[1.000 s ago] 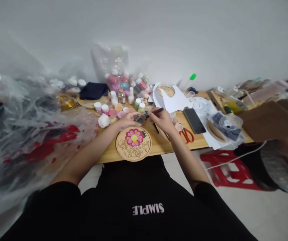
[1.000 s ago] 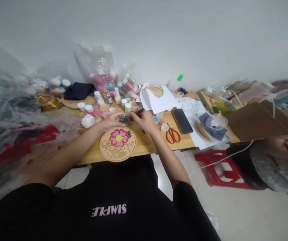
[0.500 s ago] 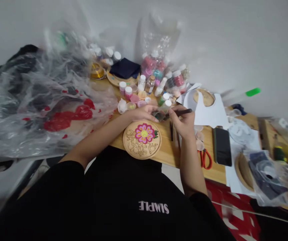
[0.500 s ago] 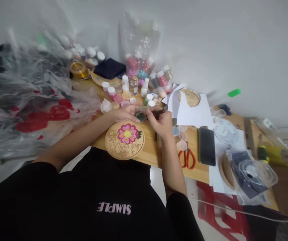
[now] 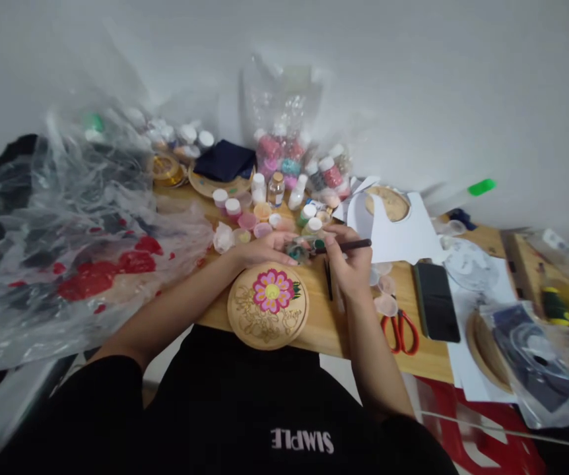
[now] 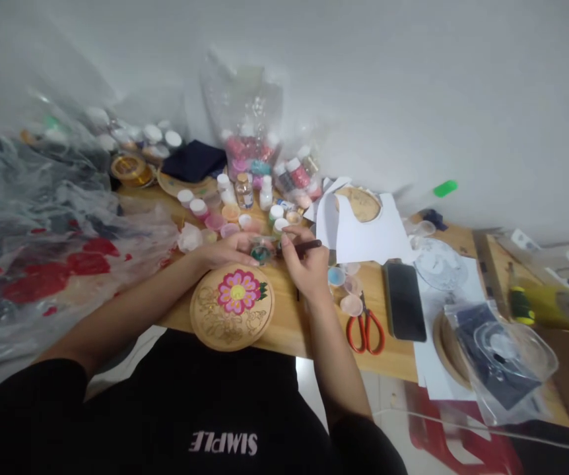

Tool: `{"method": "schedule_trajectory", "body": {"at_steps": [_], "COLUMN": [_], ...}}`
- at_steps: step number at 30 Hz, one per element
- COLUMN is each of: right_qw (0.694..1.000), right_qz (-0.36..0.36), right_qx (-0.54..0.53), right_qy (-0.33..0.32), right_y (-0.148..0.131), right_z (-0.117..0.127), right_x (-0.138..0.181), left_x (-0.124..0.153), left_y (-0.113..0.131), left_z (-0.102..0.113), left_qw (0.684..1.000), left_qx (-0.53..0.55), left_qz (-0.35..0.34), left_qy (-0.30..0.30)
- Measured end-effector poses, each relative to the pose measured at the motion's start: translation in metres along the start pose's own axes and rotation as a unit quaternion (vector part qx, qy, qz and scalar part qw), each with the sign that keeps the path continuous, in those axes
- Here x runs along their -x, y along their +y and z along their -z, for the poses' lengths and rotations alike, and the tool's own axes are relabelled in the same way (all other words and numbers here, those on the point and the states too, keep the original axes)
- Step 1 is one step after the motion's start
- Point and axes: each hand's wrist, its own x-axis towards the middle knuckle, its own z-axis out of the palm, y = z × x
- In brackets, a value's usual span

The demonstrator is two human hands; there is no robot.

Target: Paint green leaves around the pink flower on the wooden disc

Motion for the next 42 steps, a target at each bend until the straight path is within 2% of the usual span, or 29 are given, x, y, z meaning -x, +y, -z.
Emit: {"method": "schedule_trajectory", "body": {"at_steps": [8,13,17,23,28,33,35,36,37,39,42], "right_qw": [0.988,0.995,0.993,0.993,0.995,0.994,0.994,0.993,0.993,0.994,0.994], "right_qz": [0.003,-0.009,-0.011,-0.01,-0.011,-0.027,-0.038,-0.043,-0.047,-0.051,-0.046], "right_qx": [-0.002,0.009,-0.021,-0.015,-0.039,-0.051,-0.043,-0.039,-0.038,-0.042,-0.057], "right_qy": [-0.155,-0.098,-0.114,-0.113,-0.095,-0.09,-0.098,-0.1,-0.098,-0.087,-0.08], "right_y": [-0.001,-0.002,-0.002,-0.004,-0.005,-0.002,0.0,0.0,0.001,0.002,0.004], "right_z": [-0.002,-0.008,-0.01,-0.009,-0.006,-0.004,-0.004,-0.004,-0.003,-0.002,-0.001], "right_x": [-0.002,0.0,0.0,0.001,0.001,0.002,0.002,0.002,0.003,0.003,0.004], "left_x": [0.001,0.002,0.001,-0.002,0.001,0.01,0.016,0.02,0.024,0.036,0.06], "left_y": [0.002,0.006,0.008,0.009,0.011,0.027,0.039,0.047,0.055,0.071,0.09], "left_z": [0.0,-0.003,-0.005,-0.004,-0.004,-0.005,-0.01,-0.014,-0.02,-0.033,-0.055], "left_qw": [0.999,0.998,0.998,0.996,0.996,0.983,0.961,0.939,0.908,0.822,0.71], "left_qx": [-0.046,-0.064,-0.058,-0.062,-0.064,-0.174,-0.273,-0.34,-0.414,-0.551,-0.661], "left_qz": [-0.005,0.003,0.008,-0.001,-0.031,-0.048,-0.035,-0.027,-0.03,-0.055,-0.056], "left_qy": [-0.01,-0.023,-0.025,-0.068,-0.053,-0.024,0.006,0.033,0.063,0.133,0.236]}}
